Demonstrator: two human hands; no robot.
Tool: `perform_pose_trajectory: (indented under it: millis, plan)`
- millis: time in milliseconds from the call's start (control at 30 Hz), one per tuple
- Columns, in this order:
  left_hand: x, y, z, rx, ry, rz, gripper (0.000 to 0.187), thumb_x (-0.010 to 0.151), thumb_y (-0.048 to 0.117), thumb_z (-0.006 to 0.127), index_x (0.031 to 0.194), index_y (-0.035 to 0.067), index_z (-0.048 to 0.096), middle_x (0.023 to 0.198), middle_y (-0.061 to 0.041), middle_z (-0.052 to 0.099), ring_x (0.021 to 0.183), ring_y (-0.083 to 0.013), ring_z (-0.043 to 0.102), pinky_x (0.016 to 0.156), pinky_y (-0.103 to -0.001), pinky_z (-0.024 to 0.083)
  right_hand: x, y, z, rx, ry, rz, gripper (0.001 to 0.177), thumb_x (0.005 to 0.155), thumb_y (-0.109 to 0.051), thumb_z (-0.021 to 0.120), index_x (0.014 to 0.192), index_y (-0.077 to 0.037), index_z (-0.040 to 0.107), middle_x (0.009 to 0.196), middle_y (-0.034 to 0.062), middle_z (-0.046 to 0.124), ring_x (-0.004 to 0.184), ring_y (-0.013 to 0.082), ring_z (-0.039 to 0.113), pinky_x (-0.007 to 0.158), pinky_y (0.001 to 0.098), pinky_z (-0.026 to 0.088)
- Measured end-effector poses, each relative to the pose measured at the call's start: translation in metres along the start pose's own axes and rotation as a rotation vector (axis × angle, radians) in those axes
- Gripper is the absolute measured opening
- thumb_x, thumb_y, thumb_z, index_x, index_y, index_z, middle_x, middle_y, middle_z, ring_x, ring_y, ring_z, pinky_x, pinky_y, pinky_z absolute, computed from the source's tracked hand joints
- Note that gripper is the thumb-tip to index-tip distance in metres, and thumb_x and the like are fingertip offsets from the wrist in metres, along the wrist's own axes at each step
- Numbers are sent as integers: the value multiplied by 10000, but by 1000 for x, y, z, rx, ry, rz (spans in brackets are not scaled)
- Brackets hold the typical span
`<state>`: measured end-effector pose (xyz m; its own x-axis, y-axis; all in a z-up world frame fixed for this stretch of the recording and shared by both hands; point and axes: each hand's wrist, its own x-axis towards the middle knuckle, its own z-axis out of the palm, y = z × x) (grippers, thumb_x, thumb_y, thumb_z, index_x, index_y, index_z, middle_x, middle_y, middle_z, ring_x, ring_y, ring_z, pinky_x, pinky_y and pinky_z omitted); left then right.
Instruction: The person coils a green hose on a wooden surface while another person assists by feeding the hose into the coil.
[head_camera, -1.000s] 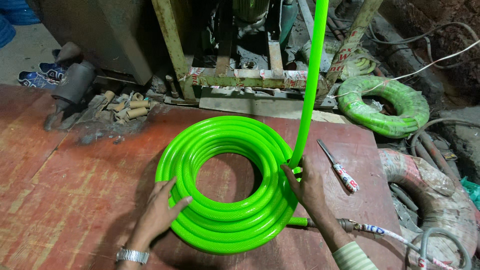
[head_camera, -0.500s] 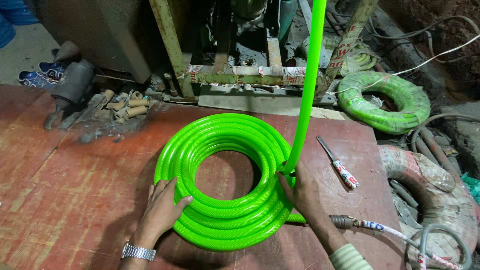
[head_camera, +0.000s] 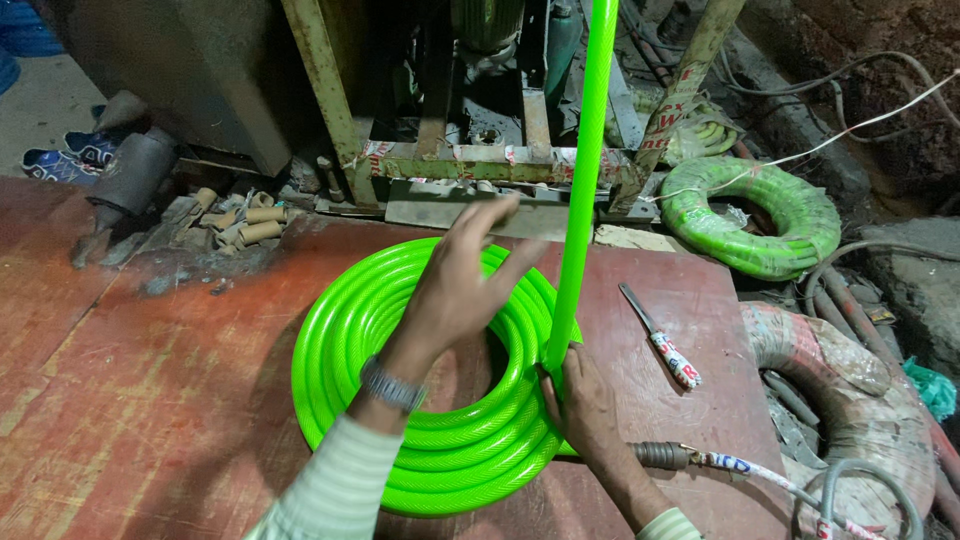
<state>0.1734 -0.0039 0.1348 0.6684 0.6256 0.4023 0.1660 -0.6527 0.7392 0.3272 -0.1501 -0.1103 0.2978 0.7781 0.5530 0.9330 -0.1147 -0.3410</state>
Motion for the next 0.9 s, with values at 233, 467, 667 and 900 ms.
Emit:
perform_pose_trajectory:
  millis: [233, 467, 667, 900]
  plan:
    - [57, 44, 23, -431, 22, -100, 916, 767, 559, 625, 1479, 21, 421, 1326, -166, 655, 1127, -225, 699, 920, -333, 593, -2, 2, 4, 30, 2, -53, 337, 906, -186, 624, 1171, -10, 510, 1180, 236, 576, 994, 422, 601, 796, 465, 515]
    - [42, 26, 25, -495, 132, -12, 430, 866, 258, 715, 1245, 63, 655, 1129, -68, 776, 975, -116, 747, 868, -247, 619, -6, 6, 8, 19, 24, -84, 454, 900, -159, 632, 1289, 38, 506, 1320, 261, 566, 1138, 432, 609, 919, 457, 522]
    - [15, -9, -4, -471, 187, -133, 455, 877, 260, 680, 1286, 64, 645, 1201, -71, 742, 1059, -137, 707, 875, -276, 609, 6, -8, -13, 73, -58, -95, 608, 710, -35, 664, 1291, -8, 487, 1373, 186, 540, 1143, 384, 613, 907, 433, 524]
    - [-7, -43, -33, -597, 228, -238, 403, 907, 172, 664, 1284, 32, 632, 1148, -56, 714, 1023, -87, 663, 909, -216, 568, 17, -19, -37, 150, -118, -109, 448, 866, -110, 600, 1304, -69, 517, 1333, 150, 538, 1194, 340, 594, 911, 428, 530]
